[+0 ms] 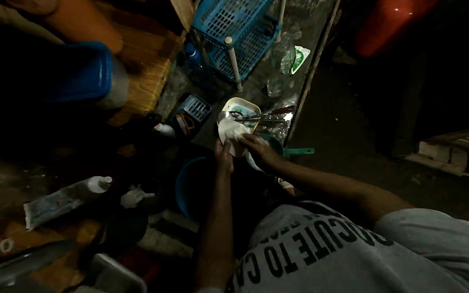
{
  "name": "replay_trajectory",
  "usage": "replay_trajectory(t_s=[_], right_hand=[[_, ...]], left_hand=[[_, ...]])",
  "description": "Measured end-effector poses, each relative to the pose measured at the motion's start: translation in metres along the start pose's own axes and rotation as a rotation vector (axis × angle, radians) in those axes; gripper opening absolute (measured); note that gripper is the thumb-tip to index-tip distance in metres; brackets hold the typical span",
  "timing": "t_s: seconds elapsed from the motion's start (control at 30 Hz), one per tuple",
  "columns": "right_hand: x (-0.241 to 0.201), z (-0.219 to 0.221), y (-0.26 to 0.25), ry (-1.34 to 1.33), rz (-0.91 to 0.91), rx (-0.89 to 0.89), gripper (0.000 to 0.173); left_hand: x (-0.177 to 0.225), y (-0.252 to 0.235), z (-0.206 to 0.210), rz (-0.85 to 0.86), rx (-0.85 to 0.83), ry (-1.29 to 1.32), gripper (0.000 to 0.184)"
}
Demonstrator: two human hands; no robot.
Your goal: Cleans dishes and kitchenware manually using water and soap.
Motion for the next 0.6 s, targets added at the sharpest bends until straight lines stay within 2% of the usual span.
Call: replay_trajectory(t_s=[0.1,0.27,0.37,0.5,0.6], right_hand=[[0.041,0.001,0.015,0.028,0.123,-0.024,0.05],[0.079,0.022,0.033,0.211,0.516,-0.459,0.079],[0.092,0.029,0.041,0.288,0.619,-0.537,0.075],[0.104,0.034,0.041,0.287,0.664,-0.553,0.074],[0.113,0.037,0.036,0.291,0.67,-0.594,0.065]], left_hand=[[0.006,-0.04,-0.003,0.025,-0.016,-0.246,0.044],[0.015,-0.09,0.035,0.117,-0.233,-0.878,0.043],[0.007,-0.115,0.062,0.192,-0.362,-1.273,0.045],[-0.023,-0.143,0.076,0.29,-0.421,-1.45,0.044],[-0.048,-0.147,0.07,0.35,-0.328,-1.413,0.046]])
Point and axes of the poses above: each hand's wrist, its own y-axis away from the middle knuckle, its own z-axis out of the palm, x = y × z, the point moved 7 cm from there along -y, towards the middle knuckle, and after that the axes turned 7 degrees about -y, right-handed, at the moved point
